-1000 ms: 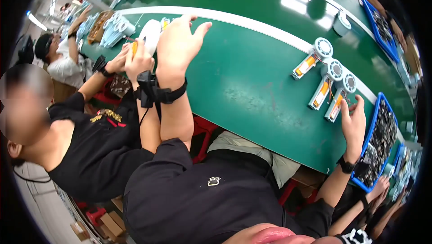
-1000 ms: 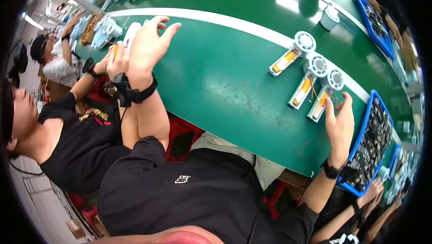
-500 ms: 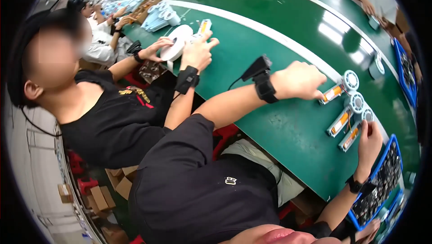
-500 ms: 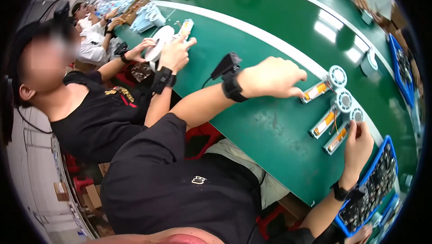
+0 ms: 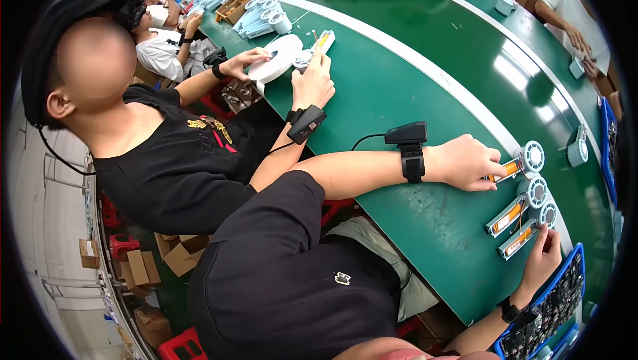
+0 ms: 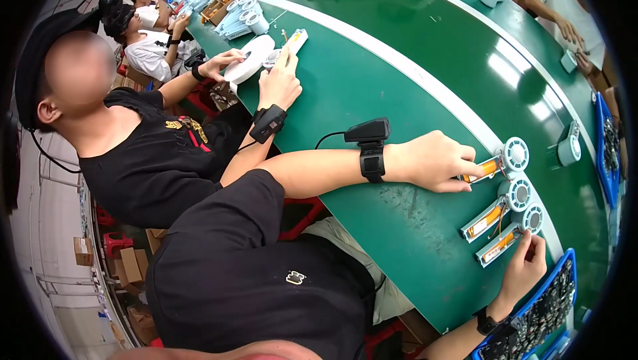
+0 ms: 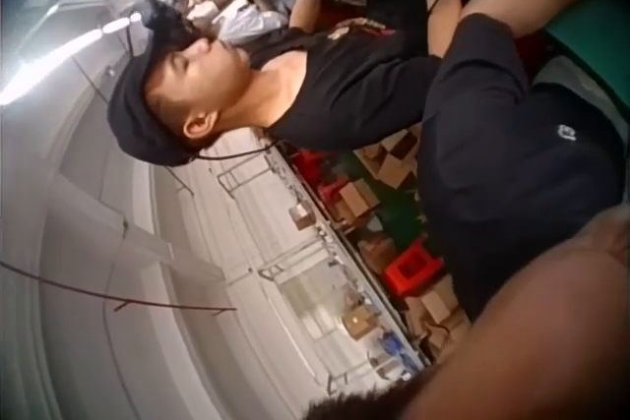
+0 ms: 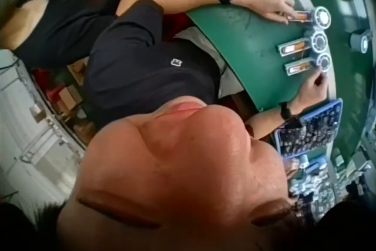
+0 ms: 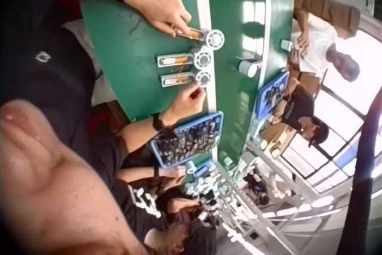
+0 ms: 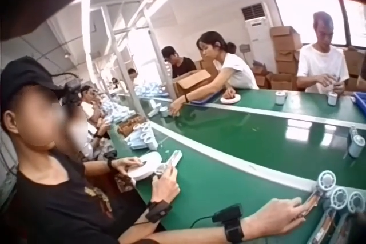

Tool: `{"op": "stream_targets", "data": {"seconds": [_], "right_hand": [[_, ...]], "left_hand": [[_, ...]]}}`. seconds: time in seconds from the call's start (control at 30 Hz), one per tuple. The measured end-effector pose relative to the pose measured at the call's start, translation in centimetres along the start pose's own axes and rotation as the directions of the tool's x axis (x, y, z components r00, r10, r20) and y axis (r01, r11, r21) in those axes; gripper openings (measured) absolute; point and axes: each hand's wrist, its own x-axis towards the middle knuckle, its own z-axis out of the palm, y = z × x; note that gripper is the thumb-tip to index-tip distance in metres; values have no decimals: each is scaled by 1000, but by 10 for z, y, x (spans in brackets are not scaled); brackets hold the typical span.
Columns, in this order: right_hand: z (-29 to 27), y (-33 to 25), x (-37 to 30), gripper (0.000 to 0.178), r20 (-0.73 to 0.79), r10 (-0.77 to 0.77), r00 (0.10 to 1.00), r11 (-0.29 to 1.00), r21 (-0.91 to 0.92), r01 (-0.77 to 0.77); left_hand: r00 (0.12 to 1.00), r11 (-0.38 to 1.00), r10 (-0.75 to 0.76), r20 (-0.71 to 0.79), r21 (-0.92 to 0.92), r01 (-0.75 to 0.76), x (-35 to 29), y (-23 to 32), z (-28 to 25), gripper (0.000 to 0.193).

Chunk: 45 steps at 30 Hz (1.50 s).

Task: The person assembles a handheld fan by connecting the wires from a housing to a circuit board and pressing the board into the housing. They then apply a strip of double-sided tape to the unit and set it back on the assembly line.

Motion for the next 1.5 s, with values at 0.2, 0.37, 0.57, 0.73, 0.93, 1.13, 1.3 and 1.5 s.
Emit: {"op": "stream_targets", "data": {"seconds": [0.2,0.37,0.57,0.73,0.93,1.13,1.3,1.5], "right_hand": [[10,-11,5,25,0,-44,999,998,35,44],[4,-14,6,22,-58,-57,997,994,91,62],[-14,-2,8,24,241,26,970,998,57,-41],[-24,-7,-10,28,450,105,887,994,-18,-108],[-35,-36,-65,23,204,46,978,970,-241,5],[-155,36,-106,20,-167,232,958,898,-342,-278],[-139,86,-48,16,137,82,987,823,-568,10],[-140,121,-47,16,149,55,987,797,-602,47]], "left_hand": [[998,998,-56,-28,34,57,-10,-1,-10,42],[998,997,-50,-31,66,52,0,1,-1,47],[995,993,-93,-32,72,95,5,8,7,44],[994,988,-91,-61,119,97,12,22,18,43],[955,940,-280,96,230,252,-5,27,-16,51],[845,876,-460,273,-13,481,-28,65,-38,60],[845,875,-461,271,-20,484,-62,114,-21,68],[898,896,-423,118,-93,434,-85,132,11,73]]}}
